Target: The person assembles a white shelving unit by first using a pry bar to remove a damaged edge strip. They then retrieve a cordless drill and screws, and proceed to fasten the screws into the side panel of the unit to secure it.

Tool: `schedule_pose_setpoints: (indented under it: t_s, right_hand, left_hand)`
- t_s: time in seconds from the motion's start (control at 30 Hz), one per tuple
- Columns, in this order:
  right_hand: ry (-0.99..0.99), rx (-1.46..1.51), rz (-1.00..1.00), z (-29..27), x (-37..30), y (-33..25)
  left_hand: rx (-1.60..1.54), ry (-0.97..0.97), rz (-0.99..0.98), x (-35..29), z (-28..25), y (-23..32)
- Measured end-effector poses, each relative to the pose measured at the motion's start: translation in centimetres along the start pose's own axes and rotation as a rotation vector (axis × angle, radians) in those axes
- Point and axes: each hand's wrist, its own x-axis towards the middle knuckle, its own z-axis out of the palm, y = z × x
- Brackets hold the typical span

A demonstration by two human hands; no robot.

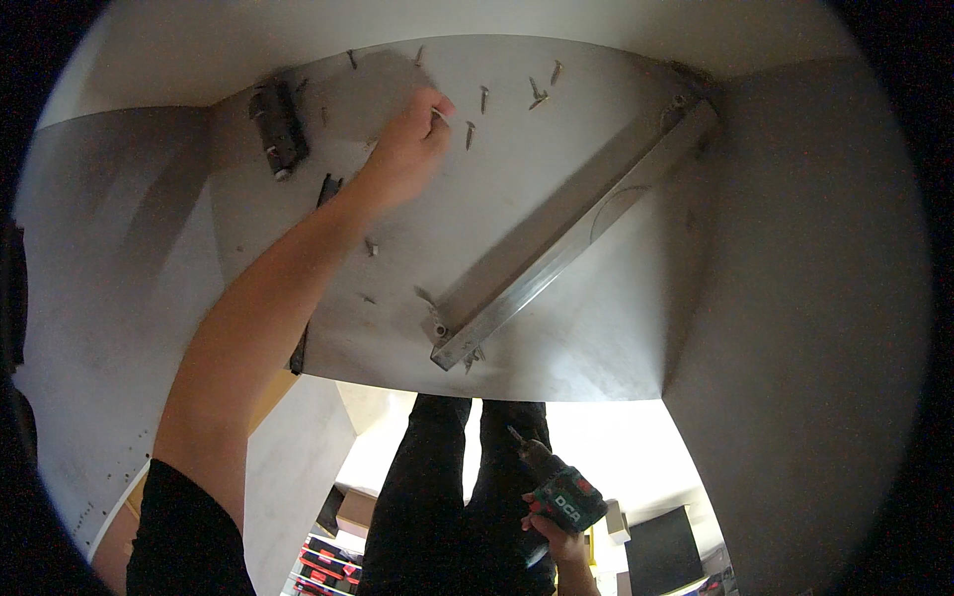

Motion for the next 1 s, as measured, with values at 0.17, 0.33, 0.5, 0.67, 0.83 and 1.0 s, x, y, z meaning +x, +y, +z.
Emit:
schedule_pose_setpoints:
  t_s: [0.17,0.33,0.5,0.67,0.83,1.0]
  right_hand:
    - [0.014,-0.015,-0.004,-0.7,-0.2,0.4]
    - [0.008,-0.027,-0.019,-0.5,-0.8,-1.2]
    - [-0.083,-0.026,-0.102,-0.5,-0.6,-2.4]
    - [-0.215,-0.201,-0.067,-0.1,-0.4,-5.0]
    - [-0.266,-0.326,-0.007,0.2,0.2,-6.6]
    - [-0.15,-0.247,-0.012,-2.7,0.9,-4.1]
  left_hand:
    - [0.509,-0.123,-0.009,-0.1,1.5,1.9]
    - [0.345,-0.131,0.068,-3.3,2.7,2.6]
    - [-0.597,-0.365,-0.204,-17.6,4.7,5.9]
    - [-1.406,-0.273,-0.629,-32.4,2.2,8.4]
    - [-1.272,-0.017,-0.679,-31.4,-0.5,6.2]
    - [-1.137,0.168,-0.508,-15.9,0.9,5.2]
